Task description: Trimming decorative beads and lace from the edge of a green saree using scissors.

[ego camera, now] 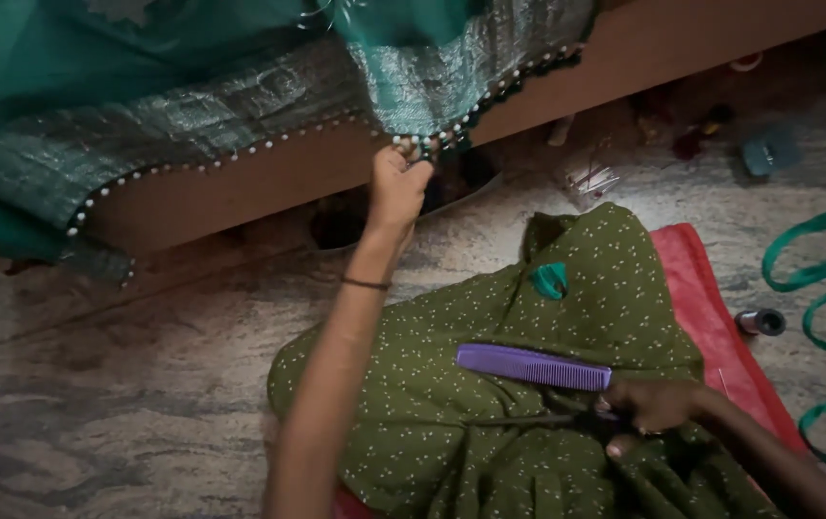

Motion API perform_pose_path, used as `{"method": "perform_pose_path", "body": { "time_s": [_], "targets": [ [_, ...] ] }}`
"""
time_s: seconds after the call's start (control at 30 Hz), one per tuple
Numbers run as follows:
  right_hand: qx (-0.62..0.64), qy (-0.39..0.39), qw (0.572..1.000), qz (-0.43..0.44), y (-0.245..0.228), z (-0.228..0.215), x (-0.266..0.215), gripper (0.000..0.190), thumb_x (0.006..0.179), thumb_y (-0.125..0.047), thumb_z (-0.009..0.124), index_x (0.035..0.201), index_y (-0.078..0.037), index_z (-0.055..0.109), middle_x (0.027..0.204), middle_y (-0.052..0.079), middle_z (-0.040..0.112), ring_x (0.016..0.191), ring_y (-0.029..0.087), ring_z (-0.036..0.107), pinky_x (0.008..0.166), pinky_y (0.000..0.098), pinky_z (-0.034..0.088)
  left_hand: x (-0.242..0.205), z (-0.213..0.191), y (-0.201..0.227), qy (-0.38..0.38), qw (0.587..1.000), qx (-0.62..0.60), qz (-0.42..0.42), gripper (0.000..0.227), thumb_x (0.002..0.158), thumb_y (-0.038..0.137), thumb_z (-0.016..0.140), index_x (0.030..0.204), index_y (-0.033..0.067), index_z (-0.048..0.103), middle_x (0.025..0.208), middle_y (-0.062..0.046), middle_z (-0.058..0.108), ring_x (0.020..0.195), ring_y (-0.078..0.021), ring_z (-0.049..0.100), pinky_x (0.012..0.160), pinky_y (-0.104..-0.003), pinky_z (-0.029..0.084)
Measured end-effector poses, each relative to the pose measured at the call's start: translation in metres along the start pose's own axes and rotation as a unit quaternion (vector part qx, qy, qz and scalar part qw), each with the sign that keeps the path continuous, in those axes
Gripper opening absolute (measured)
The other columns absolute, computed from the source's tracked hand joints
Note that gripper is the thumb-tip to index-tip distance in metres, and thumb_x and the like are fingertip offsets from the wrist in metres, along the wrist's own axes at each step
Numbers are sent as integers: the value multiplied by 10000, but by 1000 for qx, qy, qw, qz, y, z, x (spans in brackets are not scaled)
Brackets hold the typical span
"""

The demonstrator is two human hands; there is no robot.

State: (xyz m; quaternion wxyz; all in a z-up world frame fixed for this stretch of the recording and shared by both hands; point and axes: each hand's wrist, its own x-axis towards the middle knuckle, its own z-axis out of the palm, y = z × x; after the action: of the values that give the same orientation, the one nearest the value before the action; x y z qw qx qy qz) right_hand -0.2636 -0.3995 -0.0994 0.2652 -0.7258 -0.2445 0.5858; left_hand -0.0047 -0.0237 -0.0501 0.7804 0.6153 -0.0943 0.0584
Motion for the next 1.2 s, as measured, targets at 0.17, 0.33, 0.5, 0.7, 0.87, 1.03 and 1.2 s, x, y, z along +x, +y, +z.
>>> {"method": "perform_pose_path", "body": {
  "time_s": [0.17,0.33,0.5,0.7,0.87,1.03,1.2],
  "targets": [
    [2,21,1000,-18,-6,-1,-1,570,766,-525,892,1061,-84,684,1010,28,656,981,189,634,872,379,534,-14,15,49,-32,969,-230,-84,141,918,-33,601,1038,31,641,1062,-17,655,915,-101,574,780,-241,443],
    [-39,18,995,-88,25,13,15,597,850,-533,883,968,-3,633,923,128,628,940,263,611,853,407,537,-22,34,83,-10,954,-271,-128,152,970,153,621,1057,40,672,1082,-56,710,1040,-169,675,996,-339,536],
    [-4,34,997,-65,26,13,17,541,781,-493,912,1038,-78,678,986,49,701,951,180,659,829,383,544,-20,38,80,16,962,-246,-115,215,1034,248,655,1076,38,675,1144,-67,693,1105,-190,658,1085,-422,508],
    [87,-50,994,49,-4,-3,5,442,837,-370,855,1112,-69,685,956,78,722,794,172,710,659,328,573,-9,46,72,-33,966,-249,-54,316,1020,281,637,1192,19,674,1231,-91,672,1191,-233,603,1133,-410,424],
    [72,73,993,-63,64,31,23,513,748,-147,848,1206,-125,618,1004,121,691,874,275,688,729,404,574,-24,59,85,-52,887,-445,-116,407,967,314,666,1255,35,600,1297,-144,653,1240,-315,593,1155,-482,423],
    [-50,54,990,118,50,-20,-21,398,788,-173,765,1176,-197,675,1052,25,758,1047,195,759,909,367,605,-32,73,99,-95,870,-464,-136,611,978,407,682,1388,-16,522,1387,-198,593,1350,-358,582,1227,-489,437],
    [-135,256,935,206,1,-80,-67,257,965,-266,613,1220,-247,585,722,16,741,629,175,747,598,390,613,-26,71,92,6,948,-283,-144,548,992,389,645,1432,105,481,1383,-123,598,1273,-275,608,1176,-456,447]
  ]
}}
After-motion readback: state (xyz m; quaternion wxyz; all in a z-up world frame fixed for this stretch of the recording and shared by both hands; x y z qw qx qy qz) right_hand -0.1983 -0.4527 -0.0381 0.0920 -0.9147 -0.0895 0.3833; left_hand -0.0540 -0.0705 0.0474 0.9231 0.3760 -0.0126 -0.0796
